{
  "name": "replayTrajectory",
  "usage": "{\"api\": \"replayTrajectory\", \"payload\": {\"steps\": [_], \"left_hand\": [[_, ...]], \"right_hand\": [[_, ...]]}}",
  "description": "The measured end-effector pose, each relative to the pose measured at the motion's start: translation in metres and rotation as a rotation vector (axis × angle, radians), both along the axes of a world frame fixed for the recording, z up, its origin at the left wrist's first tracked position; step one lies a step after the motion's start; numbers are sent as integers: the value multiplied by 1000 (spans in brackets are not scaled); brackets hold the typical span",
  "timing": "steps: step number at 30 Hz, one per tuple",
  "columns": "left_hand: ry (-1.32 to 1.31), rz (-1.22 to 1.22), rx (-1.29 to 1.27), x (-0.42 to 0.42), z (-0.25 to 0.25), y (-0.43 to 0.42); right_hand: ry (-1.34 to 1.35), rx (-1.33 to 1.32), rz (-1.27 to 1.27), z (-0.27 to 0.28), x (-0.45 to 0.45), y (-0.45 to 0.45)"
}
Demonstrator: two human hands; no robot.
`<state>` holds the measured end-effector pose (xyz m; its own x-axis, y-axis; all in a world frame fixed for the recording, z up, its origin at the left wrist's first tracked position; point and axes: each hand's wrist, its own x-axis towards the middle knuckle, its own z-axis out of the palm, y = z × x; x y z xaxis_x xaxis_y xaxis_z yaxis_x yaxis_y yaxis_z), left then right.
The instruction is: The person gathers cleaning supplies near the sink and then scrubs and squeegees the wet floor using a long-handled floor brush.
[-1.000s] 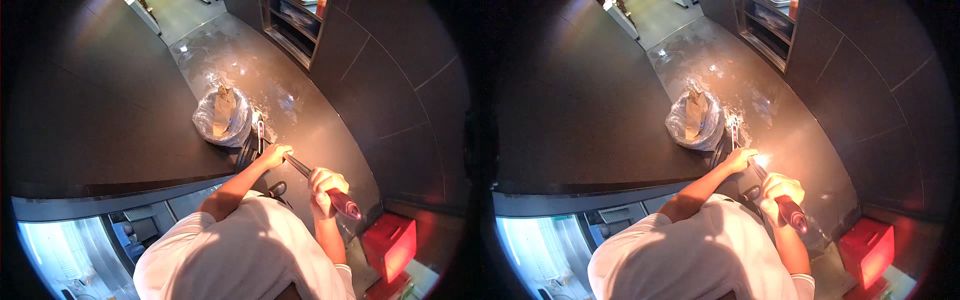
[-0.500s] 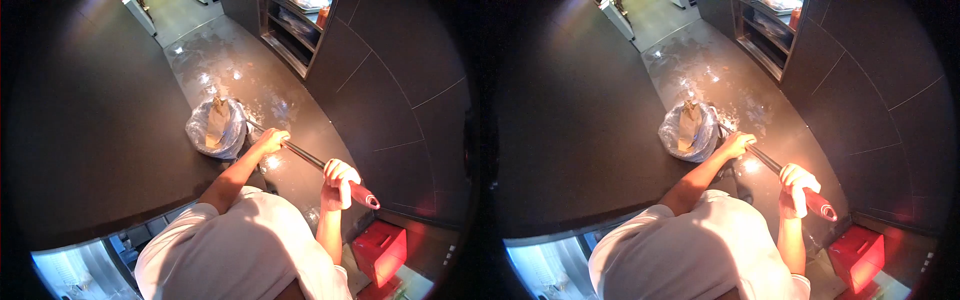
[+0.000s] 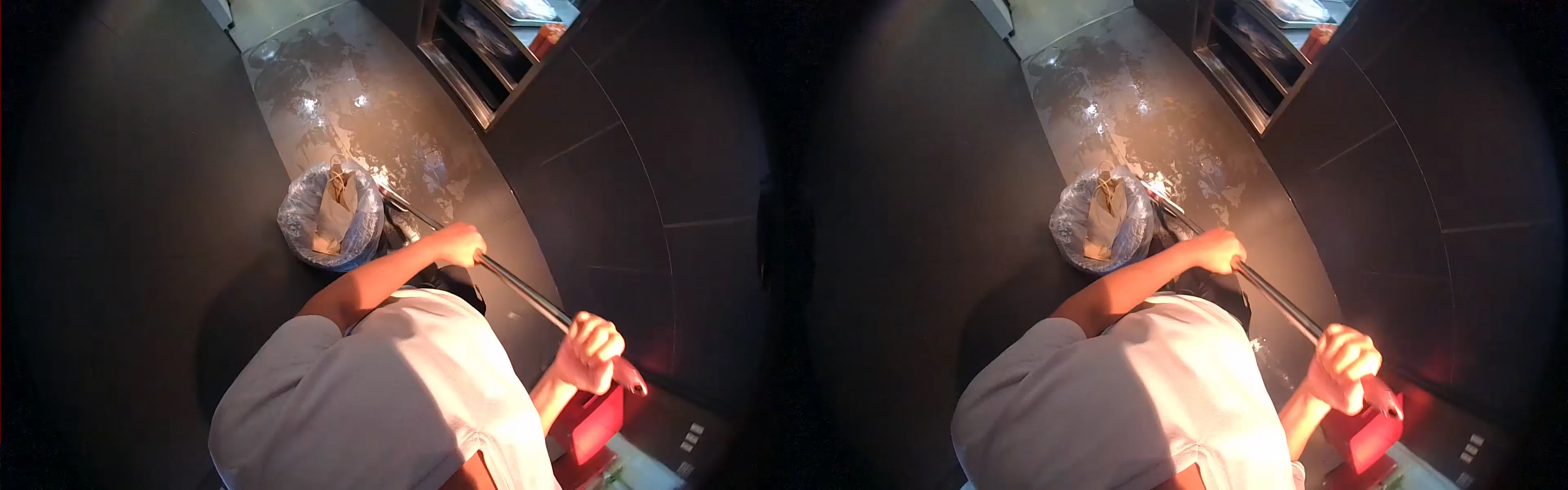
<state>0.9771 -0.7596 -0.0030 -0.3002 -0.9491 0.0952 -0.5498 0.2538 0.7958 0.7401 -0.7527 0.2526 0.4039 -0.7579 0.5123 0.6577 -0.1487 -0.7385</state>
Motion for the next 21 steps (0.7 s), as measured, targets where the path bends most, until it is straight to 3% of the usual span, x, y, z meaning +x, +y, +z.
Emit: {"api": "replayTrajectory", "payload": {"steps": [1,5,8,11,12,13,14,15,17,19,20,21], "left_hand": [[-39,-104,29,3,13,-11],[15,148,-47,32,14,-46],[-71,448,-193,109,-30,-97],[-160,890,-257,218,-63,-128],[-331,1017,-76,253,-89,-134],[-341,1081,-91,292,-141,-139],[-395,1156,-57,320,-159,-145],[-438,1163,39,343,-171,-153],[-343,1095,290,369,-215,-183],[-324,892,494,337,-228,-234],[-274,792,477,309,-222,-260],[-168,832,373,281,-183,-284]], "right_hand": [[5,-64,85,8,-3,-17],[46,-129,197,15,21,-81],[275,-248,-82,-13,98,-139],[201,48,133,-68,213,-195],[229,134,231,-113,236,-218],[652,-101,214,-131,270,-247],[532,-188,251,-152,310,-267],[413,-276,292,-171,338,-284],[555,-154,235,-197,348,-314],[663,-157,319,-157,349,-351],[718,-162,361,-137,350,-370],[593,-210,413,-117,352,-387]]}}
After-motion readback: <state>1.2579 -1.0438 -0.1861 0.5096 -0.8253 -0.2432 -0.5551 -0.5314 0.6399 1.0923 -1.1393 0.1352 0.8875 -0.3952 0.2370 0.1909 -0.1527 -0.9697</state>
